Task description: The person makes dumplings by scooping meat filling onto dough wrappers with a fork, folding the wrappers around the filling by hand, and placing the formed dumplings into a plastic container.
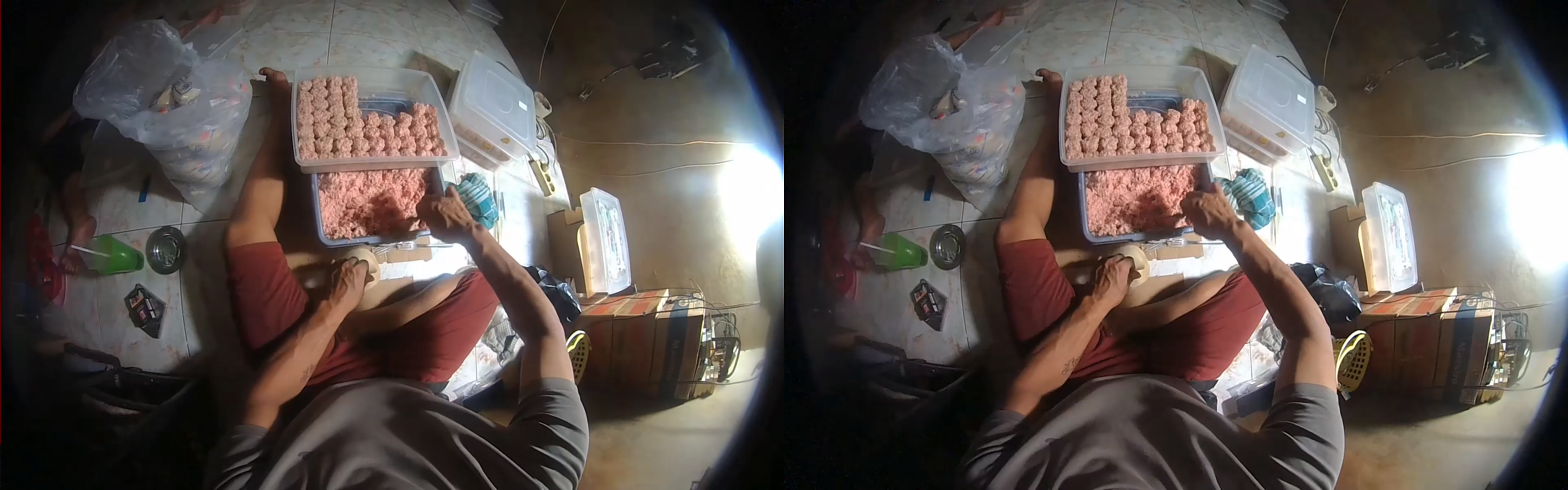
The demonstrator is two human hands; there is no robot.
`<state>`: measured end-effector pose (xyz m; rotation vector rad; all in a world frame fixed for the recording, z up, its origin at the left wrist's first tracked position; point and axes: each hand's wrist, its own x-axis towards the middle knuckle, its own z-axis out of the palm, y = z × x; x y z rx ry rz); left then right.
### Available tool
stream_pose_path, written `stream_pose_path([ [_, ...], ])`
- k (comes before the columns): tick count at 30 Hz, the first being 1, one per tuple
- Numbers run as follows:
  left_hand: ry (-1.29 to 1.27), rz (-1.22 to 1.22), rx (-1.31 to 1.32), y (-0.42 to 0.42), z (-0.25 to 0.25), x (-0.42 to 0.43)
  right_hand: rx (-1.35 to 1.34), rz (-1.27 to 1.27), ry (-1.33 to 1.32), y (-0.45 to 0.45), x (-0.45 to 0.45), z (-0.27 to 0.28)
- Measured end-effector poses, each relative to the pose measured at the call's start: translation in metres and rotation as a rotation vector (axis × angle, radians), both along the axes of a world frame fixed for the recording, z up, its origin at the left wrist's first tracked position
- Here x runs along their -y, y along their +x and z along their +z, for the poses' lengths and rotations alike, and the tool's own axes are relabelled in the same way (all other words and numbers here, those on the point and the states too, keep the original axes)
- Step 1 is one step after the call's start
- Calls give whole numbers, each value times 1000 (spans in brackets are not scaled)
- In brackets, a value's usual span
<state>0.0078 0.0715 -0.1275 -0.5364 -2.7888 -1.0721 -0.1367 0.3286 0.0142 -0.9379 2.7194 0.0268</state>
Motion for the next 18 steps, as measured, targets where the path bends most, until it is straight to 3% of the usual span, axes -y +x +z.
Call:
stream_pose_path([
  [2, 169, 11, 156, -1, 31, 7, 6, 82, 8, 0, 5, 7],
  [3, 164, 10, 156, -1, 34, 12, 4, -15, 25, -2, 3, 13],
  [5, 356, -41, 459, -2, 39, 21, -14, -145, 75, -9, -4, 3],
  [9, 528, -180, 451, -9, 46, 17, 51, -86, -87, 0, -4, -3],
  [10, 749, -226, 568, -13, 38, 13, 48, -86, -92, 3, 0, 3],
  [11, 972, -271, 682, -17, 31, 10, 103, -130, -300, 6, 1, 11],
  [12, 970, -271, 677, -20, 34, 8, 159, -172, -506, 11, 5, 23],
  [14, 1506, -144, 939, -27, 48, 2, 102, -204, -530, 21, 15, 41],
  [15, 1662, -119, 973, -30, 77, 4, 9, -227, -674, 27, 19, 43],
  [16, 1661, -120, 961, -40, 83, 3, -83, -250, -819, 35, 25, 48],
  [18, 2053, -250, 1031, -62, 94, 1, -40, -450, -919, 56, 44, 63],
])
